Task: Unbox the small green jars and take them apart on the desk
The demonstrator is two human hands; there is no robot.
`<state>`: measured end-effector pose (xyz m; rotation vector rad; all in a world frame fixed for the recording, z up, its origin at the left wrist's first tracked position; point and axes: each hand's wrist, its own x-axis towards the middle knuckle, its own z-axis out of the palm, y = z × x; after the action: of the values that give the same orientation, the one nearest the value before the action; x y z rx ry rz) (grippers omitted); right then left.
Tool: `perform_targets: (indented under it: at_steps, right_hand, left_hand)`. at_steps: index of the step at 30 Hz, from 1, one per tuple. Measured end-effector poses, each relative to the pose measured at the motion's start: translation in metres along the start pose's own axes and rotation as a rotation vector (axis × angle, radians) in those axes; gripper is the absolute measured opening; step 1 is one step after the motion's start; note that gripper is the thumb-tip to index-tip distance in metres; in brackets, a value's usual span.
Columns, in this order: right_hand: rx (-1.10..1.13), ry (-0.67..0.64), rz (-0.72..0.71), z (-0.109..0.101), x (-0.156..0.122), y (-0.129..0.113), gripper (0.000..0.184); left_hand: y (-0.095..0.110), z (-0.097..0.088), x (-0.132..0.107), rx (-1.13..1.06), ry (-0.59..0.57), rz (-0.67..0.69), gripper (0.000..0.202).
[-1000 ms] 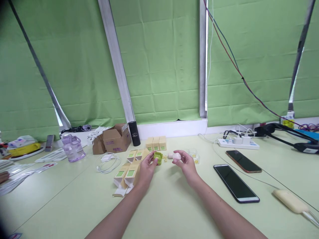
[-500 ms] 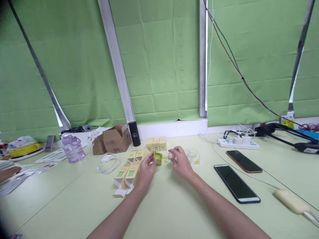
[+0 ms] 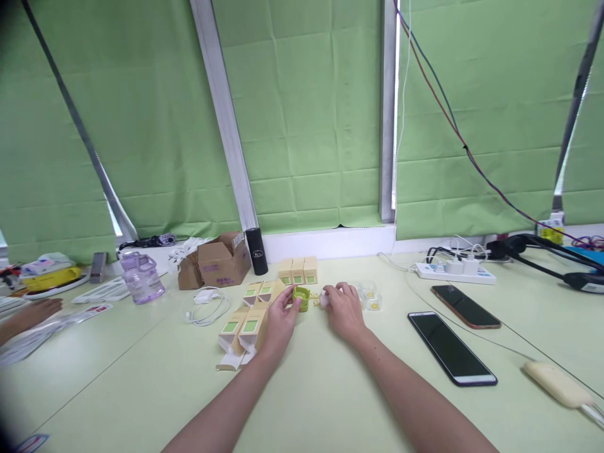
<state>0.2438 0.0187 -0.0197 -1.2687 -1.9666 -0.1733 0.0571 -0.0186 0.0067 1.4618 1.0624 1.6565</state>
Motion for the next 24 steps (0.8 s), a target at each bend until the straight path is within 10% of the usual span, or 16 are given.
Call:
perform_targets:
  at_steps: [24]
  right_hand:
    - [-0.104, -0.043, 0.026, -0.0034, -0.0002, -0.0022, 0.032]
  left_hand:
    - [-0.0001, 0.0016, -0.0002, -0.046, 0.015, -0.025, 0.049]
